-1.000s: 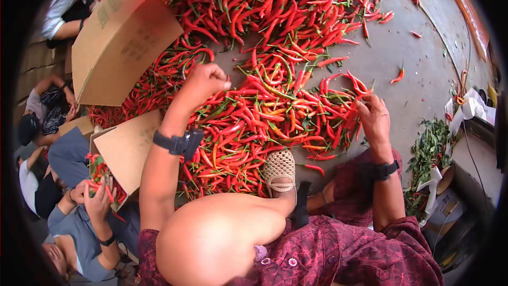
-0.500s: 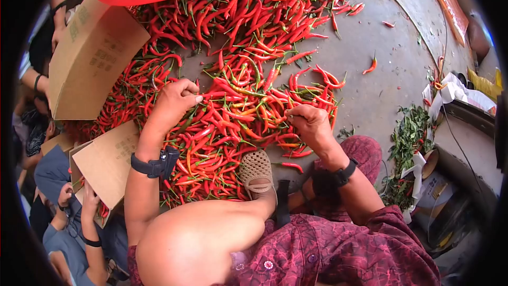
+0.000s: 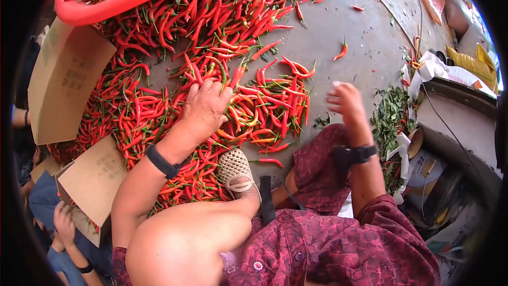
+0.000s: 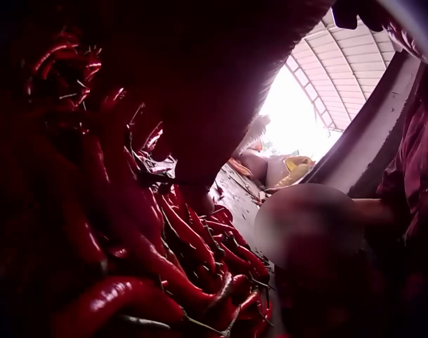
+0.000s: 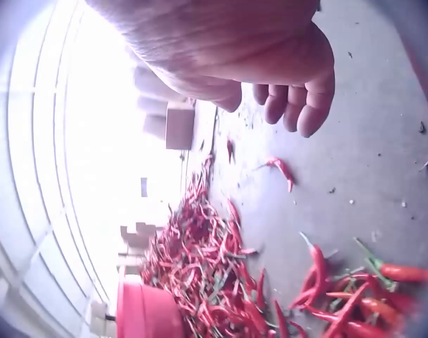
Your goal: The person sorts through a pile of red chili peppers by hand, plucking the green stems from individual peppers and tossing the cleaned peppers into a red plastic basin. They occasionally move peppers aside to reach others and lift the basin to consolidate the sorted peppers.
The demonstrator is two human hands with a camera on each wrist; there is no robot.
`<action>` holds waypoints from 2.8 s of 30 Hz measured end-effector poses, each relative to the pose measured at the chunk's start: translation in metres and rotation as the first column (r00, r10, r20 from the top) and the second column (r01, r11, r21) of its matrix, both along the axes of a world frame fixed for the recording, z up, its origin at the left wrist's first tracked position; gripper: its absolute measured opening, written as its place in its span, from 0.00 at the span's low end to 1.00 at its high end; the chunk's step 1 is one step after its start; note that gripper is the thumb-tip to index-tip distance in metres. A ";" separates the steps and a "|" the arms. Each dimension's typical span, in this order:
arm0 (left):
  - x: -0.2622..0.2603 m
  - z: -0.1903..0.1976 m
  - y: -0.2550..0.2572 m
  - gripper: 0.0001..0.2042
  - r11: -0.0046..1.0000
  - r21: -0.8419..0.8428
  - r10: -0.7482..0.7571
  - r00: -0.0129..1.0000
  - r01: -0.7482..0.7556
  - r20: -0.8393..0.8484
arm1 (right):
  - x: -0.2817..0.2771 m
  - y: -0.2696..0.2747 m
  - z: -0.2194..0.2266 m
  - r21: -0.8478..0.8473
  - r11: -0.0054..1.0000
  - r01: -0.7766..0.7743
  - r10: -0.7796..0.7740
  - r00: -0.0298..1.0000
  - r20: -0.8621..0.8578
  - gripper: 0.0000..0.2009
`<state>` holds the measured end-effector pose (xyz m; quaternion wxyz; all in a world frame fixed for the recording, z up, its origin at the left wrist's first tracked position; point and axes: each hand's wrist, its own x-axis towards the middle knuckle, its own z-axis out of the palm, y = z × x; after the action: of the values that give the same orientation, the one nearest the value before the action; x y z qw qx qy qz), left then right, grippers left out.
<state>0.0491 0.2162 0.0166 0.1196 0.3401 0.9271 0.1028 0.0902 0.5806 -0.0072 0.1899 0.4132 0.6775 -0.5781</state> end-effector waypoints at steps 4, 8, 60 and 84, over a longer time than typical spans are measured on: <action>0.001 0.002 -0.031 0.09 0.987 0.122 0.089 0.992 -0.100 0.092 | 0.011 -0.050 -0.042 0.330 0.882 -0.336 0.323 0.941 0.095 0.20; -0.005 0.021 -0.059 0.06 0.930 0.233 0.207 0.930 -0.283 0.303 | 0.009 -0.068 -0.028 0.320 0.851 -0.415 0.431 0.902 0.025 0.20; 0.026 0.128 -0.136 0.28 0.798 0.120 0.570 0.805 -0.590 0.165 | 0.054 -0.368 0.074 0.357 0.149 -0.922 0.559 -0.219 -0.800 0.28; 0.063 0.088 -0.169 0.07 0.829 0.053 0.461 0.734 -0.557 0.499 | -0.043 -0.273 -0.063 0.856 -0.089 -0.509 0.720 -0.627 -0.298 0.15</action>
<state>0.1119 0.0473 0.1043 0.2706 0.0472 0.9129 0.3021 0.0473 0.3071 -0.0706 0.1035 -0.6079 0.7449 -0.2546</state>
